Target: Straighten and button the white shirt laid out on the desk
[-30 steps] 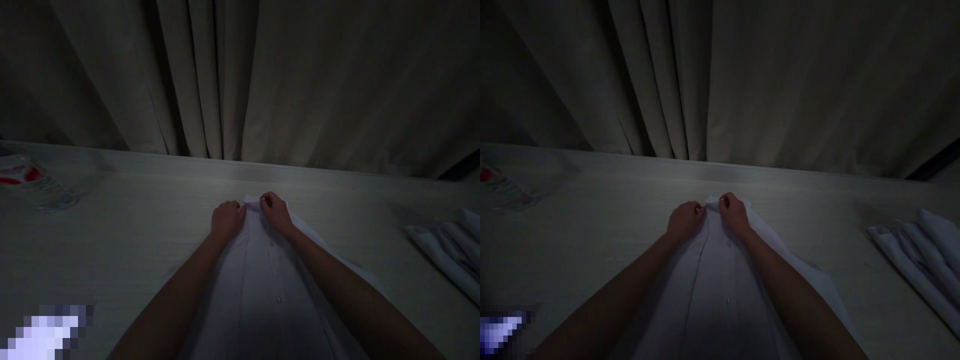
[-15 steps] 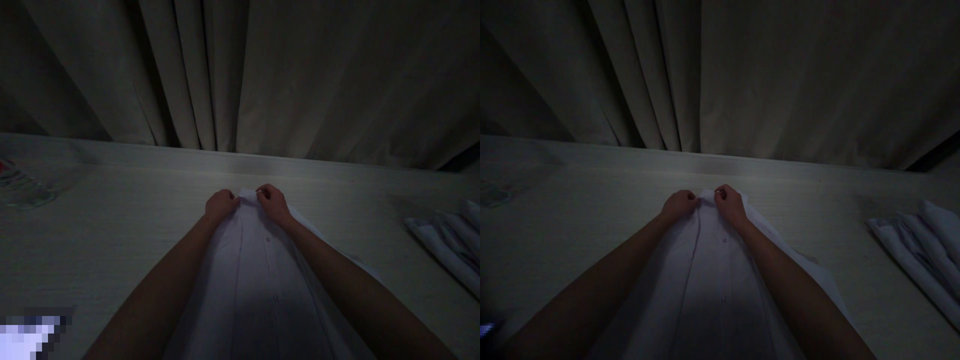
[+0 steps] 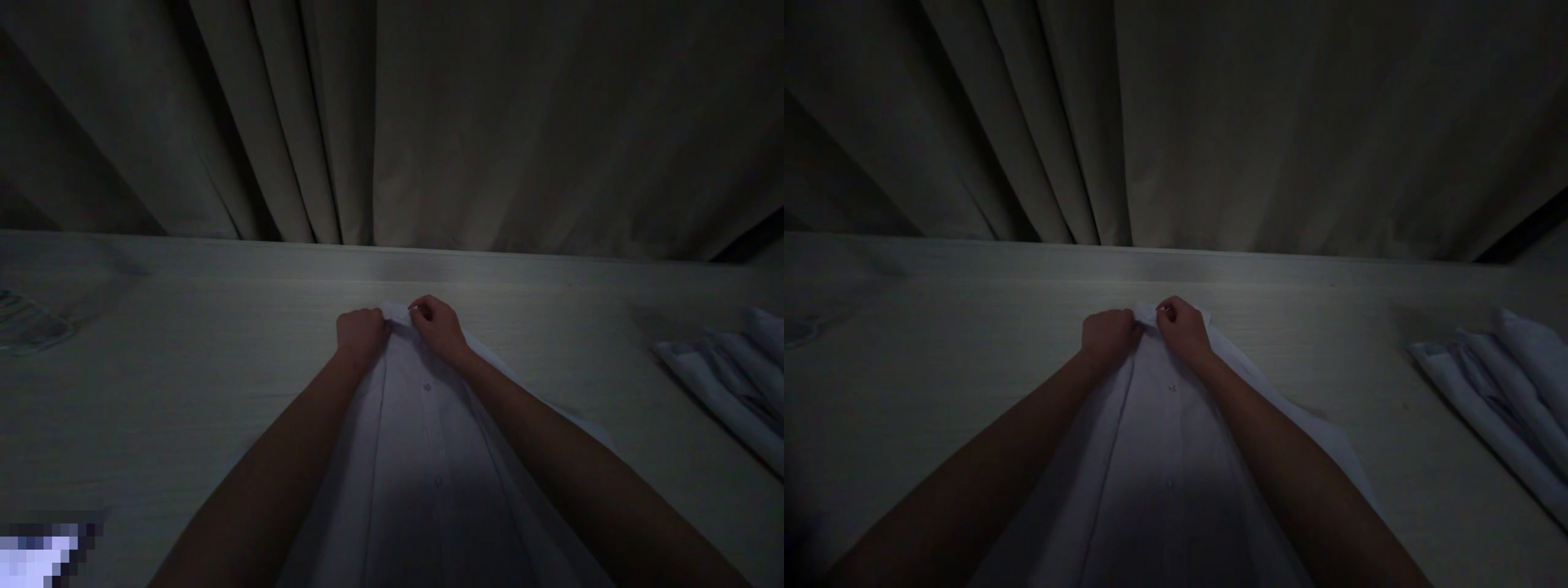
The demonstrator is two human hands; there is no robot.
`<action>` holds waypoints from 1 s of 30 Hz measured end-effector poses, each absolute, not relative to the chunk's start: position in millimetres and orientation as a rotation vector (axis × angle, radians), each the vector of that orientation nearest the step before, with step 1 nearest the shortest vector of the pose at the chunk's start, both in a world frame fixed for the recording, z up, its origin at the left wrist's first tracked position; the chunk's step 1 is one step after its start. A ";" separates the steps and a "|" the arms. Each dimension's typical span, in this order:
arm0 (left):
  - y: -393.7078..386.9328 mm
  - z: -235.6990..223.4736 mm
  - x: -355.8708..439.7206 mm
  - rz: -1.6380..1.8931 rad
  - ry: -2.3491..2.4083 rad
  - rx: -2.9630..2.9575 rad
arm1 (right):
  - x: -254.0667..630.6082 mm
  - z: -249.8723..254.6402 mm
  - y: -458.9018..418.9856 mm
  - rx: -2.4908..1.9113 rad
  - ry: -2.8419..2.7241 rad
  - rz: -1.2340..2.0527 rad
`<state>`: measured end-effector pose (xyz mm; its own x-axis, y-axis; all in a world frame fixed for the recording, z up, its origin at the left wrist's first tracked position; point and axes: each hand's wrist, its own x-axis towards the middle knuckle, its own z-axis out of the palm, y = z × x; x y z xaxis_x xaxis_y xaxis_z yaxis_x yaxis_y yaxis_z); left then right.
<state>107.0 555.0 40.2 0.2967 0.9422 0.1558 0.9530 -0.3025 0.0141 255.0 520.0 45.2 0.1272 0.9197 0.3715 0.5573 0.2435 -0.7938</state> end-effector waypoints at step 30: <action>462.8 25.4 86.7 -0.287 -1.292 -2.863 | 253.9 46.2 511.9 -1.450 -1.634 0.423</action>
